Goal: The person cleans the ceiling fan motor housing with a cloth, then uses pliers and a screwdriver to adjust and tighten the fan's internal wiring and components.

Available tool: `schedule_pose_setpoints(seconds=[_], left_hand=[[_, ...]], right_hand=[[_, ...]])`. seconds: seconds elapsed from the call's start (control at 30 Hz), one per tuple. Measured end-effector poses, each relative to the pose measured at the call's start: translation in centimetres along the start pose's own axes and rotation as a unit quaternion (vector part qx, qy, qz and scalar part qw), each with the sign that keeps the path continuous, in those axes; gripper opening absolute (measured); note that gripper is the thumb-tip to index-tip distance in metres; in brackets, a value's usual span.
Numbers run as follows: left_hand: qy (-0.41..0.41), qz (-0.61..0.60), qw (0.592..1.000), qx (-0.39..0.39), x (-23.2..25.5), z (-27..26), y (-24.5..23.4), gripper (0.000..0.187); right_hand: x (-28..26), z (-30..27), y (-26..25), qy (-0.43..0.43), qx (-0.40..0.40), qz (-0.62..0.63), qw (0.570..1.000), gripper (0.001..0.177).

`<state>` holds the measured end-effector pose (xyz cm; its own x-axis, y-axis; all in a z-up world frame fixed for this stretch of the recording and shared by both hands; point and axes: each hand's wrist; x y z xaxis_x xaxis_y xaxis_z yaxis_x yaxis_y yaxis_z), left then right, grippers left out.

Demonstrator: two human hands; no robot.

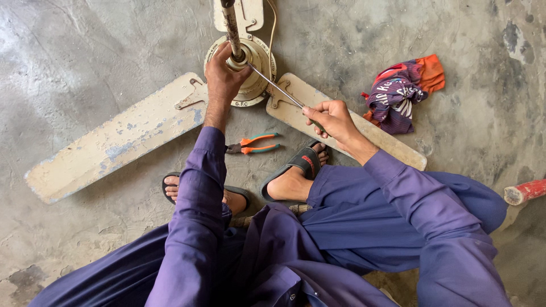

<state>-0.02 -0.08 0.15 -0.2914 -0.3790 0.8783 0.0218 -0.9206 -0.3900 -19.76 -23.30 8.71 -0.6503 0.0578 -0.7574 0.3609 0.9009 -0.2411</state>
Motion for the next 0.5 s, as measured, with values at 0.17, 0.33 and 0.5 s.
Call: schedule_pose_setpoints(seconds=[0.17, 0.33, 0.5], left_hand=[[0.004, 0.002, 1.000, 0.000, 0.1, 0.0, -0.1, 0.042], [0.001, 0.008, 1.000, -0.001, 0.1, 0.1, 0.0, 0.043], [0.013, 0.005, 1.000, 0.003, -0.1, 0.1, 0.1, 0.043]], right_hand=[[0.0, 0.5, 0.1, 0.059, -0.036, 0.034, 0.997, 0.031], [1.2, 0.4, 0.4, -0.182, 0.027, -0.067, 0.981, 0.032], [1.3, 0.4, 0.0, 0.003, -0.038, -0.021, 0.999, 0.040]])
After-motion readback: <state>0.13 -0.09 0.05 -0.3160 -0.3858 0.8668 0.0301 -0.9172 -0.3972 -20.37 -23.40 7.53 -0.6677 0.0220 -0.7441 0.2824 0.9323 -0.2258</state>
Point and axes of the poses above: each hand's wrist, its own z-axis towards the middle knuckle, its own y-axis out of the palm, x = y × z, and after that the axes turned 14 degrees about x, right-handed
